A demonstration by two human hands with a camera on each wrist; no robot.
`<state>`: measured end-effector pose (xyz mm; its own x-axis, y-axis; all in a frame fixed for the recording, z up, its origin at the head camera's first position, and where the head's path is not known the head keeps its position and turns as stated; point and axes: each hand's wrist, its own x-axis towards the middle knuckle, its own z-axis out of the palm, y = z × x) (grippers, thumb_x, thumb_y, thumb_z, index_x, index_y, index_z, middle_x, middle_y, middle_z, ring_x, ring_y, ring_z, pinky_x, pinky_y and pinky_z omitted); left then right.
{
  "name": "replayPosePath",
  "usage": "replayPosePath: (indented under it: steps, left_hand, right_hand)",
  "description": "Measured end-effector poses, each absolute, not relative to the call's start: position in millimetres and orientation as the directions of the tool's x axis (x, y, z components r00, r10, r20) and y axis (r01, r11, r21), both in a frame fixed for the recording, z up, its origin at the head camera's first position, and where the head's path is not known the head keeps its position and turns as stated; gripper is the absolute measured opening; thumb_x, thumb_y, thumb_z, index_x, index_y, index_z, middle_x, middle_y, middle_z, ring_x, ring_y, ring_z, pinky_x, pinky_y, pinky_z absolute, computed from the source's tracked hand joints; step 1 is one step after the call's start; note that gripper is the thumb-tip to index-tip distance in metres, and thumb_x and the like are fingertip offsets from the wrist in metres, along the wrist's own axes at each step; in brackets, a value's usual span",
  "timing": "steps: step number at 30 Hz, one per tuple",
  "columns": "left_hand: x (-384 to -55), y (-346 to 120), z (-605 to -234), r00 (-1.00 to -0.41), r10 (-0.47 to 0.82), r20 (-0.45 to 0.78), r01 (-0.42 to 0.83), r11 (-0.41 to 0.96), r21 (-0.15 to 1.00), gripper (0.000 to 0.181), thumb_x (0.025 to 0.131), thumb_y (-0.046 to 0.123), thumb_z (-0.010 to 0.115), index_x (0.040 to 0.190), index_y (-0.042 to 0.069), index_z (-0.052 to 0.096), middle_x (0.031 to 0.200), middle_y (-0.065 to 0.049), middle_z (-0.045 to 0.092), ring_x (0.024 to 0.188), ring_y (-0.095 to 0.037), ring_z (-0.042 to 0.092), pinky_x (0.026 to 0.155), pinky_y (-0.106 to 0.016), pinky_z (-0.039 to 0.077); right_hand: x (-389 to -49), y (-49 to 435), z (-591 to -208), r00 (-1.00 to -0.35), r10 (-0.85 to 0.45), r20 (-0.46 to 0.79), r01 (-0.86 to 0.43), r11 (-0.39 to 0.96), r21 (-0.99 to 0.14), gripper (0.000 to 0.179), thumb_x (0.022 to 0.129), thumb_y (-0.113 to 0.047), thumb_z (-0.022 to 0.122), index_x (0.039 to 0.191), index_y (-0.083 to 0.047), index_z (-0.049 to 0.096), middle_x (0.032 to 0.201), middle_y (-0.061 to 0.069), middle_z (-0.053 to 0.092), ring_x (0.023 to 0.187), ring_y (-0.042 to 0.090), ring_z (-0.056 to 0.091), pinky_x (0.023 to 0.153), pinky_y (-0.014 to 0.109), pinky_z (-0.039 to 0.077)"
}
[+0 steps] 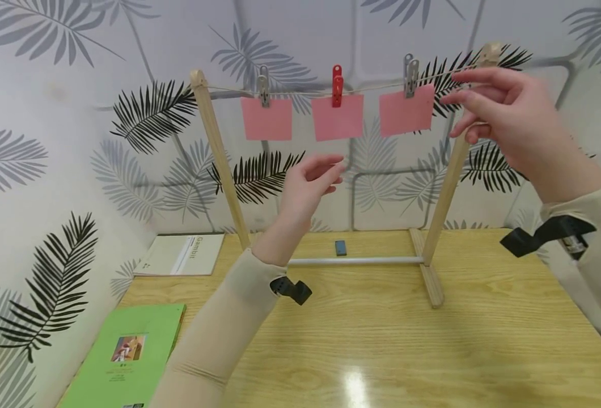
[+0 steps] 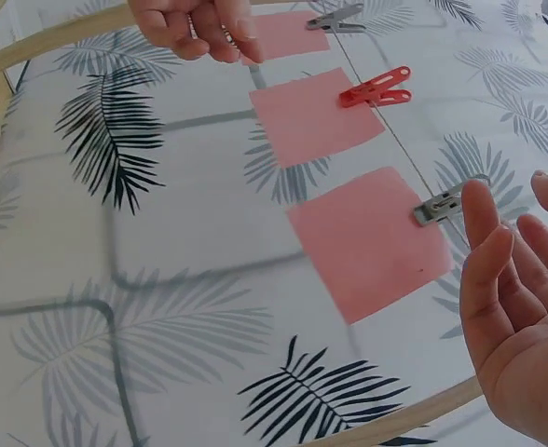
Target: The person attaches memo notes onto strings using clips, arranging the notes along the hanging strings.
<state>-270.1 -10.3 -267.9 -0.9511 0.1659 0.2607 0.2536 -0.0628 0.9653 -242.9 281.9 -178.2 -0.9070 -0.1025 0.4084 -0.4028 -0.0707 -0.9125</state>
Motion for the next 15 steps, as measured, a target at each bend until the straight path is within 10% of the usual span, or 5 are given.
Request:
replayPosePath:
  steps: [15]
  left_hand:
    - [-252, -43, -292, -0.975, 0.135, 0.177, 0.177, -0.01, 0.984, 0.026, 0.095, 0.016, 0.068, 0.12, 0.011, 0.07, 0.116, -0.011, 0.07, 0.09, -0.011, 0.067, 0.092, -0.039, 0.054]
  right_hand:
    - [-222, 268, -267, -0.92, -0.122, 0.371, -0.361, -0.101, -0.927, 0.037, 0.096, -0.013, 0.063, 0.132, -0.004, 0.059, 0.104, 0.003, 0.075, 0.068, 0.016, 0.071, 0.053, 0.022, 0.053]
